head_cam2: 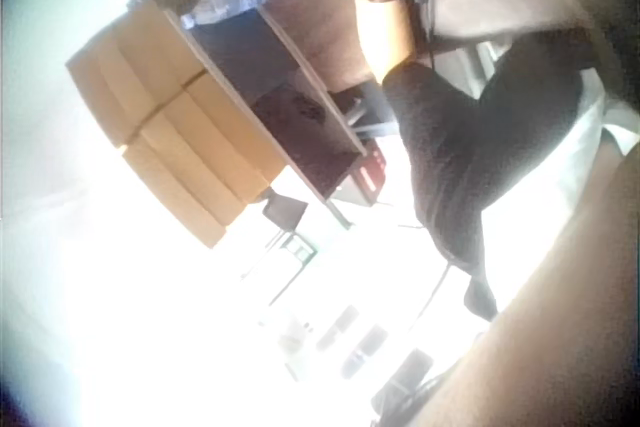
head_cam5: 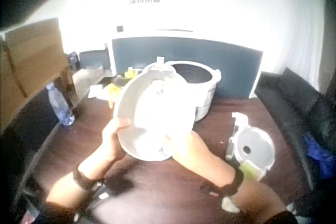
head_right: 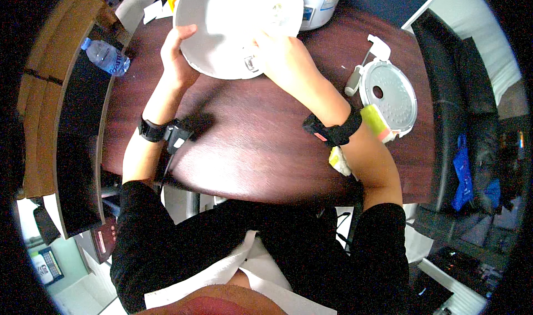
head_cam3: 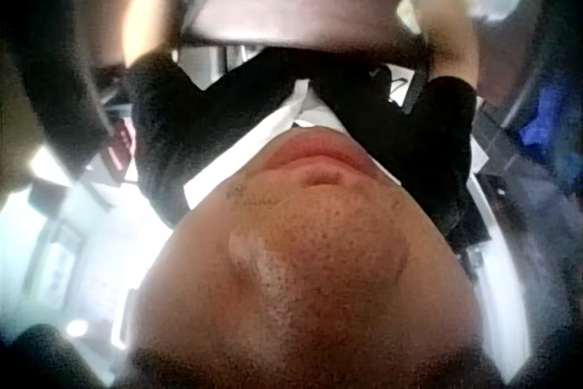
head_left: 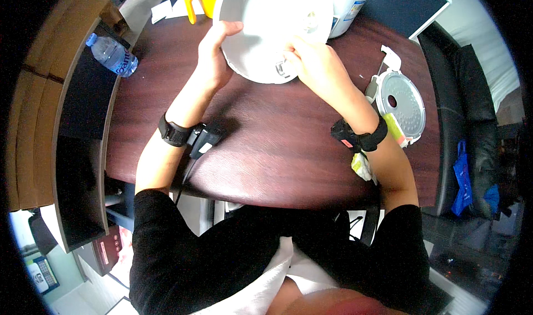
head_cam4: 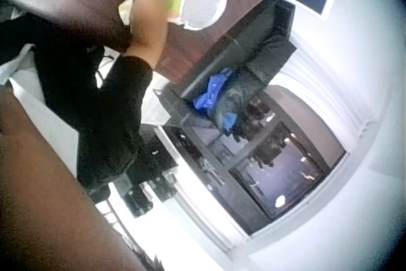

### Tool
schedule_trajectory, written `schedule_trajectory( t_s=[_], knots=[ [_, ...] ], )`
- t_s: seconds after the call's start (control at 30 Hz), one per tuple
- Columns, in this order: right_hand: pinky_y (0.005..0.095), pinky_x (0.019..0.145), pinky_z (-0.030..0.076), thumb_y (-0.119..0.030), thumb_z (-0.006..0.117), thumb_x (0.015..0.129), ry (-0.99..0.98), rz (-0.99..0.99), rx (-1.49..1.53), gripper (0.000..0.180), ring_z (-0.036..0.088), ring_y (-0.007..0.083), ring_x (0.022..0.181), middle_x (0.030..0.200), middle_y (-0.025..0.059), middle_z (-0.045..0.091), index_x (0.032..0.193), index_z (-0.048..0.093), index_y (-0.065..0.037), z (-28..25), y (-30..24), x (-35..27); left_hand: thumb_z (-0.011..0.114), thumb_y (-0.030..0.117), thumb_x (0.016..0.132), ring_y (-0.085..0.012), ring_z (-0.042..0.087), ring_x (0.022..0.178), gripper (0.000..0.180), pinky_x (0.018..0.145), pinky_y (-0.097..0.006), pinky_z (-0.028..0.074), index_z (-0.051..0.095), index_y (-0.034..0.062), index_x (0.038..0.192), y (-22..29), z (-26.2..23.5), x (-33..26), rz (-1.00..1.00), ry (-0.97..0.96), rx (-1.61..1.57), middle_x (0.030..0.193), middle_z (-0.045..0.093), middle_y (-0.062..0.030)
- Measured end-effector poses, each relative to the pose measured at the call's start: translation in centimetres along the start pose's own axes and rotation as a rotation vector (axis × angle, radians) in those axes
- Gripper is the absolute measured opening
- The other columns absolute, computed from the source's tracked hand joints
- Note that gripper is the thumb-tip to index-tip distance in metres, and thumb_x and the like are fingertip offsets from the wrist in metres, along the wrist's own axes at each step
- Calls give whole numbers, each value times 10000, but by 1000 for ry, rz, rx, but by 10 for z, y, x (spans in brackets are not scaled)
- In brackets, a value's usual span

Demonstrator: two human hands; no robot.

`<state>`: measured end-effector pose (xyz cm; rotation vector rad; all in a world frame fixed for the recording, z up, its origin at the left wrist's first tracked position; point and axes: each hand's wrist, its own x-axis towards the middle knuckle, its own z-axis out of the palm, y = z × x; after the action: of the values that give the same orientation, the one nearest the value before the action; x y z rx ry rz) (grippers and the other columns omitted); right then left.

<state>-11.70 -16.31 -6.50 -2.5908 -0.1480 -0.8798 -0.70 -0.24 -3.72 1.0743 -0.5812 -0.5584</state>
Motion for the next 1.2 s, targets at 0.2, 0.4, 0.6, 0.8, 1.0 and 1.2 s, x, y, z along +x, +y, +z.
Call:
schedule_trajectory(
  t_s=[0.2, 0.4, 0.6, 0.8, 1.0, 1.2],
  knots=[
    [380, 625, 470, -115, 574, 825, -171, -45, -22, 109, 585, 332, 722, 789, 158, 580, 853, 557, -11, -9, -16, -10, 522, 364, 748, -278, 564, 987, 629, 822, -367, 480, 412, -33, 1223, -4, -8, -32, -82, 48, -27, 1083, 534, -199],
    [324, 531, 452, -104, 579, 827, -245, 117, 120, 100, 582, 236, 573, 689, 134, 576, 871, 589, -16, 4, -17, -14, 532, 337, 744, -271, 565, 980, 629, 827, -365, 478, 405, -44, 1228, -18, -19, -51, -18, -20, -92, 1077, 540, -197],
    [197, 394, 357, -175, 570, 891, -264, 701, 679, 179, 487, 44, 472, 643, 17, 540, 864, 601, -1, 13, -28, -20, 534, 309, 735, -262, 565, 974, 629, 826, -352, 477, 396, -55, 1229, -20, -24, -57, 57, -13, -79, 1079, 538, -197],
    [193, 398, 373, -175, 559, 900, -175, 1062, 1152, 201, 460, 66, 450, 675, 0, 504, 950, 585, 18, 25, -38, -21, 523, 283, 738, -246, 566, 962, 601, 816, -342, 474, 402, -57, 1218, -25, -27, -57, 120, -9, -44, 1064, 546, -181],
    [233, 455, 430, -135, 566, 881, -122, 650, 487, 141, 577, 111, 543, 651, 55, 584, 877, 579, 6, 24, -39, -19, 520, 285, 748, -249, 575, 956, 592, 816, -340, 480, 406, -60, 1215, -27, -27, -55, 92, 26, -135, 1045, 557, -189],
    [345, 533, 477, -122, 604, 836, -26, 107, -59, 106, 614, 287, 603, 708, 144, 606, 861, 573, -24, 22, -37, -18, 525, 297, 750, -255, 575, 961, 603, 821, -343, 482, 402, -64, 1217, -28, -29, -55, 124, 16, -86, 1045, 557, -201]
  ],
)
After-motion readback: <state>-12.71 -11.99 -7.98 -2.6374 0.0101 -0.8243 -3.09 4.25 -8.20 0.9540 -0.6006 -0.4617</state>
